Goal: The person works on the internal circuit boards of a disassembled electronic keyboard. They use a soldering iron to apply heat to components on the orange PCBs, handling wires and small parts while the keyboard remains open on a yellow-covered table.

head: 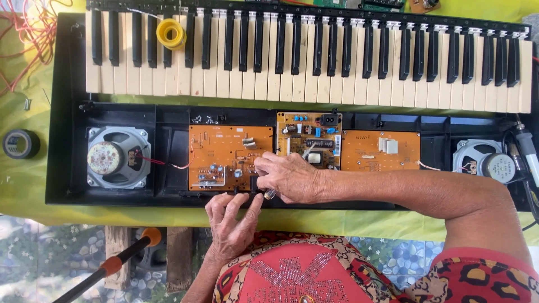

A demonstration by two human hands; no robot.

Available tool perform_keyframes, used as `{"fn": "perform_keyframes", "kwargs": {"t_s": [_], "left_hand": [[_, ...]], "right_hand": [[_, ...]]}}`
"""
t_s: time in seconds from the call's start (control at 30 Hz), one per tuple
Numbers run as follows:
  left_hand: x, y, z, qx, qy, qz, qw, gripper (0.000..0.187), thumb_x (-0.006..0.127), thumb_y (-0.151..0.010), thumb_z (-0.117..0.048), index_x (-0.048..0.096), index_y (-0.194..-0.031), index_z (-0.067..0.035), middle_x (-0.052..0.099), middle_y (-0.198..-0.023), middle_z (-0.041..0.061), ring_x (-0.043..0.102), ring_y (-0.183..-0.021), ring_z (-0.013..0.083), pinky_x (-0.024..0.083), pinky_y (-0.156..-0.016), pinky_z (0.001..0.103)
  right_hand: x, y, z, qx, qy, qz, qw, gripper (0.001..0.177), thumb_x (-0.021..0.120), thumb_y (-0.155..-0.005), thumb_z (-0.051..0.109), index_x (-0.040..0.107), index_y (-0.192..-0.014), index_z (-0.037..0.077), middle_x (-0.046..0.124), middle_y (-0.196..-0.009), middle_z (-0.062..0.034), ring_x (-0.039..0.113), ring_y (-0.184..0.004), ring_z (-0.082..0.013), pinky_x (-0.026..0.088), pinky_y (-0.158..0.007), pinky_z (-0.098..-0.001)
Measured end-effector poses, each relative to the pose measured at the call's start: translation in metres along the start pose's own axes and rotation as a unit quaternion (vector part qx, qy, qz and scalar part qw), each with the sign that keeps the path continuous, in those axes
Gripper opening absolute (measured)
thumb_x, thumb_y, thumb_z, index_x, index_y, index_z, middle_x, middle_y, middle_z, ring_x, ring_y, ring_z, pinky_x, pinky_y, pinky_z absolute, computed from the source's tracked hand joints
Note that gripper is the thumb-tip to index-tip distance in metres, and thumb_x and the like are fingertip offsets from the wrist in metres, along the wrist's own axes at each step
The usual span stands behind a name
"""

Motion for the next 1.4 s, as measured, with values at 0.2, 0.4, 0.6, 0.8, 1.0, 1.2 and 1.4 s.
{"fn": "perform_keyframes", "kwargs": {"t_s": [0.2,0.4,0.6,0.8,1.0,1.2,1.4], "left_hand": [[0.003,0.003,0.004,0.005,0.000,0.002,1.000,0.025,0.064,-0.102,-0.017,0.071,-0.126,-0.016,0.063,-0.115,0.007,0.055,-0.097,0.0266,0.043,-0.086,0.047],[0.000,0.001,0.001,0.007,0.005,-0.016,1.000,0.024,0.063,-0.102,-0.016,0.072,-0.124,-0.014,0.064,-0.113,0.009,0.056,-0.096,0.0269,0.044,-0.087,0.047],[-0.001,-0.002,0.000,0.011,0.005,-0.009,1.000,0.025,0.062,-0.102,-0.017,0.071,-0.125,-0.014,0.063,-0.114,0.009,0.055,-0.097,0.0269,0.044,-0.086,0.047],[0.004,0.004,0.003,0.011,-0.010,-0.007,1.000,0.025,0.065,-0.100,-0.018,0.072,-0.124,-0.017,0.065,-0.111,0.007,0.057,-0.095,0.0253,0.045,-0.088,0.047],[0.002,-0.002,0.001,0.017,-0.018,-0.004,1.000,0.025,0.063,-0.100,-0.016,0.072,-0.123,-0.018,0.065,-0.111,0.006,0.057,-0.095,0.0253,0.046,-0.087,0.046],[-0.001,-0.010,-0.002,0.021,-0.014,-0.021,0.999,0.021,0.059,-0.100,-0.013,0.074,-0.114,-0.016,0.065,-0.107,0.006,0.056,-0.090,0.0241,0.047,-0.088,0.046],[-0.001,-0.019,-0.004,0.014,-0.010,-0.012,1.000,0.026,0.064,-0.101,-0.038,0.077,-0.105,-0.017,0.072,-0.123,0.005,0.063,-0.113,0.0262,0.043,-0.101,0.045]], "right_hand": [[0.007,0.003,0.003,0.040,0.001,-0.021,0.999,0.012,0.064,-0.080,0.002,0.065,-0.079,0.014,0.053,-0.090,-0.0045,0.053,-0.086,-0.0225,0.043,-0.030,-0.0358],[0.013,0.004,-0.005,0.050,0.012,0.000,0.999,0.019,0.068,-0.083,0.001,0.070,-0.087,0.019,0.054,-0.092,-0.0032,0.055,-0.085,-0.0204,0.049,-0.034,-0.0350],[0.008,0.006,-0.005,0.027,-0.013,-0.033,0.999,0.022,0.063,-0.088,-0.001,0.068,-0.086,0.021,0.055,-0.092,-0.0033,0.056,-0.086,-0.0210,0.044,-0.033,-0.0340],[0.009,0.005,-0.002,0.008,0.026,-0.040,0.999,0.018,0.061,-0.086,-0.003,0.061,-0.082,0.014,0.054,-0.089,-0.0047,0.053,-0.084,-0.0204,0.045,-0.032,-0.0317],[-0.012,0.004,-0.009,0.022,-0.071,-0.059,0.995,0.022,0.064,-0.084,-0.003,0.065,-0.091,0.018,0.055,-0.093,-0.0031,0.055,-0.088,-0.0225,0.043,-0.033,-0.0345],[-0.029,0.013,-0.012,0.021,-0.070,-0.072,0.995,0.026,0.067,-0.081,-0.005,0.066,-0.096,0.015,0.057,-0.092,-0.0048,0.056,-0.086,-0.0232,0.050,-0.039,-0.0352],[-0.028,0.021,-0.010,0.017,-0.026,-0.040,0.999,0.026,0.063,-0.076,-0.009,0.059,-0.091,0.011,0.052,-0.089,-0.0060,0.054,-0.083,-0.0219,0.046,-0.033,-0.0340]]}}
Point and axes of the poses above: each hand's wrist, its own y-axis away from the middle knuckle, its own x-axis out of the palm, z = x × y, the point moved 4 cm from there along -y, towards the middle knuckle
